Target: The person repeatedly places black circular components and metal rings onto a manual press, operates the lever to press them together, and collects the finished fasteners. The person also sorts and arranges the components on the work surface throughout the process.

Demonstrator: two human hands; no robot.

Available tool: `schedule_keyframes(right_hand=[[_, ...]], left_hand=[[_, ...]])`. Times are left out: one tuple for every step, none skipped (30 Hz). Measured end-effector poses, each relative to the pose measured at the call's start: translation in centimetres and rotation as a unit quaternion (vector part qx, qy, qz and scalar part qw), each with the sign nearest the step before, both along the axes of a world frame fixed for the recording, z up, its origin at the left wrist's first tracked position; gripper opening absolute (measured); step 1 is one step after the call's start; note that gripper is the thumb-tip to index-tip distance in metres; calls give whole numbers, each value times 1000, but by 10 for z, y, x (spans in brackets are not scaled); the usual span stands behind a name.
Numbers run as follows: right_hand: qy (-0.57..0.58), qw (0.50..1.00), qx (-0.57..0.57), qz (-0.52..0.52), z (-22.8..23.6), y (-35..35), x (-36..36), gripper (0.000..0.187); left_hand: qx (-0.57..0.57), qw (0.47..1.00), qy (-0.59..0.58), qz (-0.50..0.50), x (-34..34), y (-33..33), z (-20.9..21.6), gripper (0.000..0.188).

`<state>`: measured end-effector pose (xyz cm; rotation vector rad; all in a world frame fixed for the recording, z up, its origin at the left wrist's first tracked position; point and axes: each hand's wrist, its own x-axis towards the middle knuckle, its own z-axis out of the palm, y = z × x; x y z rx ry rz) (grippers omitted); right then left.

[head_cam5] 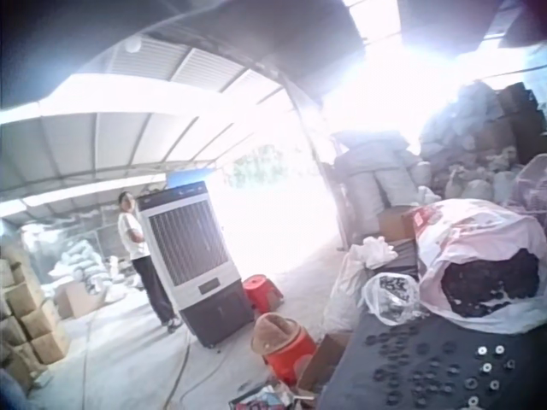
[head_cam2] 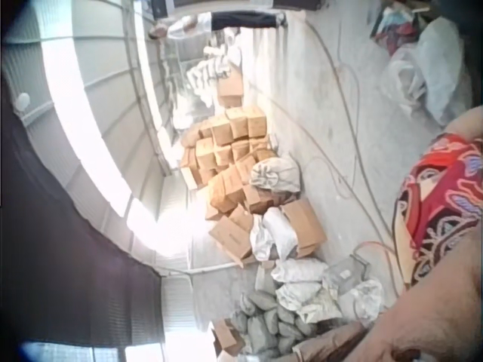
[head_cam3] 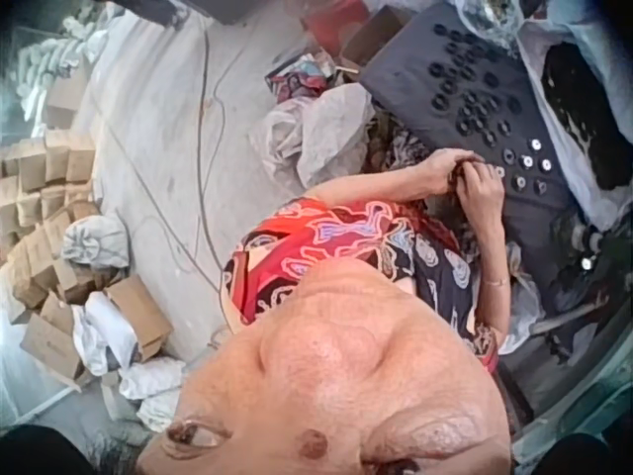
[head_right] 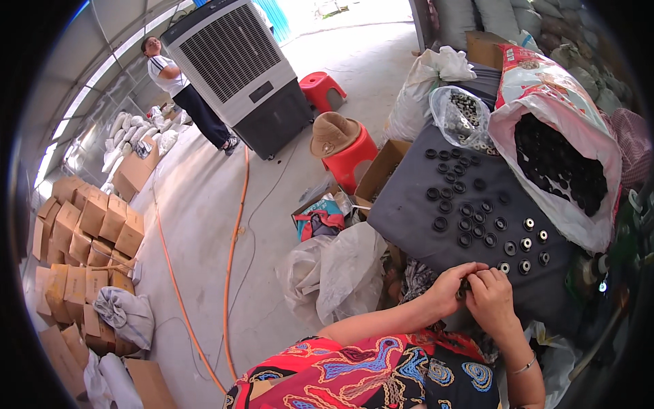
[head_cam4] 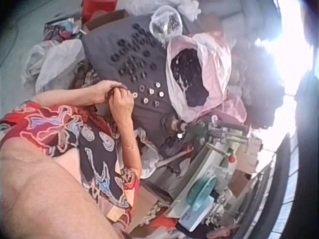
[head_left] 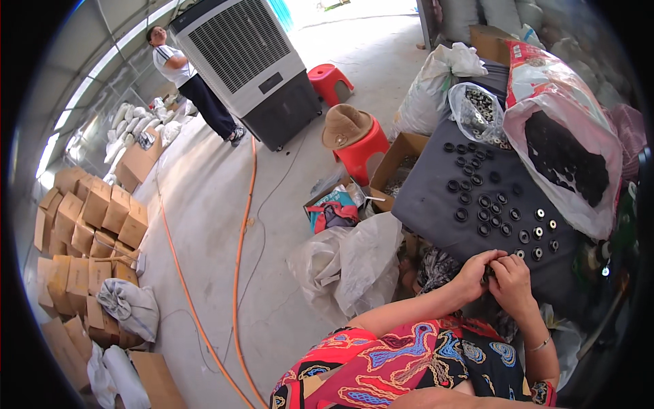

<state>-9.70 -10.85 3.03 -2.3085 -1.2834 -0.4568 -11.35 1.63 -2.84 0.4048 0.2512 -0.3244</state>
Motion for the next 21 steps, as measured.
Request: schedule_keyframes(right_hand=[[6,1000,14,-1,1,0,1,30],[11,1000,29,-2,1,1,1,31],[22,999,36,-6,2,1,2,31],[33,998,44,-10,2,0,2,30],[44,998,52,-14,3,0,2,30],[53,997,53,-18,3,1,2,30],[62,996,53,-23,4,1,2,29],[71,996,54,-28,4,1,2,29],[71,995,59,-35,4,1,3,28],[71,995,63,-42,4,0,3,27],[71,994,69,-48,4,0,3,26],[85,992,77,-51,3,-1,4,26],[98,990,85,-54,1,-2,5,26],[112,988,93,-58,0,-3,5,26],[105,988,95,-57,1,-3,5,26],[98,989,96,-55,3,-2,5,25],[91,990,97,-53,4,-2,4,25],[96,989,101,-58,4,-3,4,24],[100,988,104,-62,4,-3,4,24],[104,986,108,-67,4,-4,4,24],[101,986,108,-72,5,-4,4,24]], left_hand=[[-8,1000,-15,-4,1,0,-2,27],[-16,999,-30,-7,1,0,-4,26],[-19,1000,-23,-5,2,0,-7,25],[-21,1000,-15,-2,3,0,-11,24],[-22,1000,-8,-1,4,-1,-14,23],[-27,1000,-5,4,5,-1,-18,21],[-32,999,-2,9,6,-2,-22,19],[-37,999,1,12,6,-3,-22,18],[-37,999,-1,2,6,-1,-22,17],[-37,999,-4,-9,5,1,-22,17],[-36,999,-5,-19,2,3,-19,17],[-27,999,2,-17,1,4,-14,18],[-18,1000,10,-16,0,2,-8,18],[-9,1000,18,-16,-1,2,-3,18],[-3,1000,7,-16,-2,2,-2,18],[3,1000,-3,-16,-2,2,-1,18],[10,1000,-14,-16,-3,2,-1,18],[13,1000,-15,-15,-2,1,-1,18],[17,1000,-15,-13,-2,0,-1,18],[21,1000,-16,-13,-2,-1,-1,18],[23,1000,-12,-13,-2,-1,-1,17]])
